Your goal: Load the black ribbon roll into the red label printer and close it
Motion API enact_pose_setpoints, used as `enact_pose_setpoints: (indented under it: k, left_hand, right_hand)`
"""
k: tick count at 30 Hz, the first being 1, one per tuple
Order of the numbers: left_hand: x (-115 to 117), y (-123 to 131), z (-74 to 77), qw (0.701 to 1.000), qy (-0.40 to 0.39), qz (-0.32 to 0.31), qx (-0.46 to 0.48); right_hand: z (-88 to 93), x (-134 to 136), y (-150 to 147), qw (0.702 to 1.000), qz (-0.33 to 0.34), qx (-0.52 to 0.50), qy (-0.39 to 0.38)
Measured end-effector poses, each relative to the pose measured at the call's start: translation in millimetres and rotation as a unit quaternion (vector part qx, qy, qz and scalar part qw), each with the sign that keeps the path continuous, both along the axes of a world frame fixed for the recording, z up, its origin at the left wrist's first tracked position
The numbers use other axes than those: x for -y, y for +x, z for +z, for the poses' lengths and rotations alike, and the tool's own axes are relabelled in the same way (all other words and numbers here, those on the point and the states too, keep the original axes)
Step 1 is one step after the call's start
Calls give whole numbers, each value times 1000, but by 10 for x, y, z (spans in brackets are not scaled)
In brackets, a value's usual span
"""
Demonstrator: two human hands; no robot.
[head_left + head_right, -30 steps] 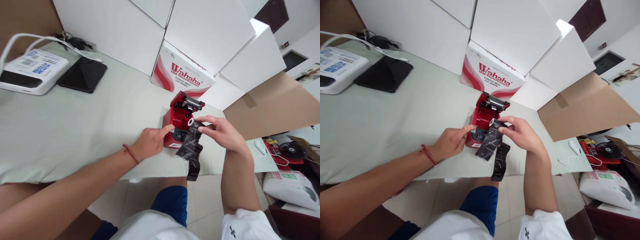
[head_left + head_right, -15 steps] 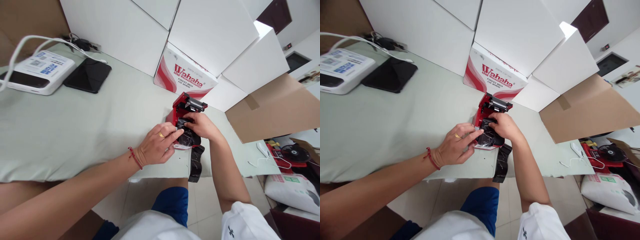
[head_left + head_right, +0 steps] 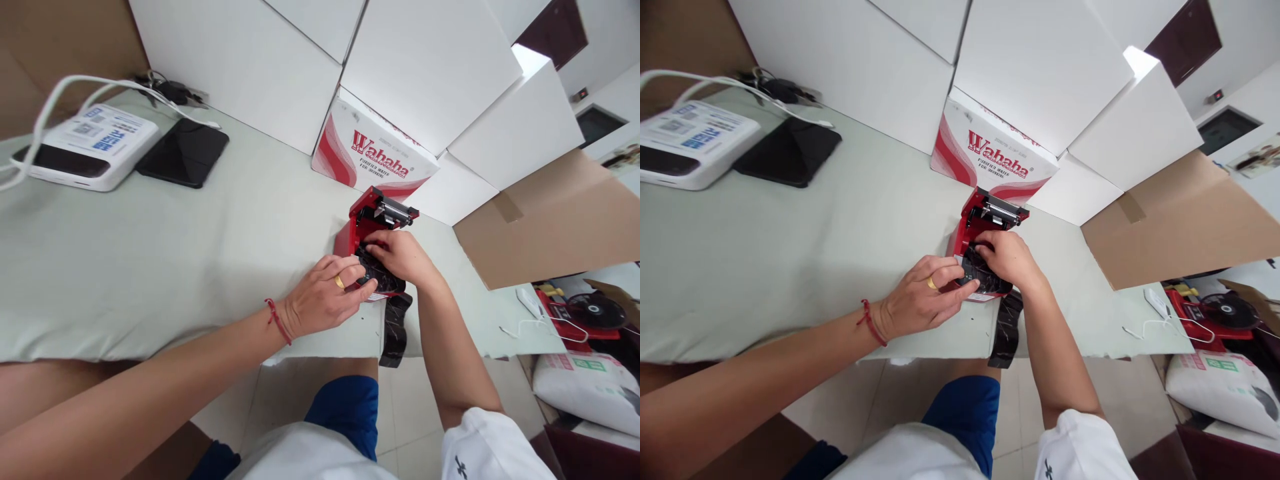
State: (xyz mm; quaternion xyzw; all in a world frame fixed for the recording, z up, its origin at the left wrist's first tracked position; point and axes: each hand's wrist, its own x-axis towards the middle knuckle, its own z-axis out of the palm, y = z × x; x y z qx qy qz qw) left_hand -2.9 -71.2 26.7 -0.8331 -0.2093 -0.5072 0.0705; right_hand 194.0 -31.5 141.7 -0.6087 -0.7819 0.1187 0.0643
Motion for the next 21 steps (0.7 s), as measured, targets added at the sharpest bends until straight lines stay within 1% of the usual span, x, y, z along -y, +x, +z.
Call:
enact_pose_setpoints:
  k: [2, 4, 6, 7, 8, 10, 12, 15, 19, 21]
  left_hand:
    - [7, 5, 12, 1000, 7, 3, 3]
    - [10, 7, 25, 1000, 12, 5, 8]
    - [11, 7, 38, 1000, 15, 8, 12]
    - [13, 7, 43, 1000, 16, 9, 15]
    - [14, 7, 48, 1000, 18, 9, 19]
    - [19, 8, 56, 999, 23, 6, 25]
    - [24, 10, 62, 999, 30, -2, 34]
    - [33, 18, 64, 998, 38, -10, 49]
    - [42, 24, 53, 998, 33, -9, 51]
    - [35, 14, 51, 999, 24, -14, 46]
  right_hand:
    - [62, 78, -1, 992, -2, -83, 93]
    - [122, 114, 22, 966, -17, -140, 216]
    - [148, 82, 73, 941, -19, -137, 310]
    - [143, 47, 106, 935, -12, -116, 335]
    - [126, 8, 140, 935, -1, -92, 342]
    - [70, -45, 198, 944, 18, -52, 325]
    - [10, -19, 223, 951, 22, -46, 305]
    - [-51, 188, 201, 954, 15, -76, 289]
    - [-150, 558, 158, 969, 20, -111, 222]
    - [-224, 683, 157, 970, 21, -112, 213]
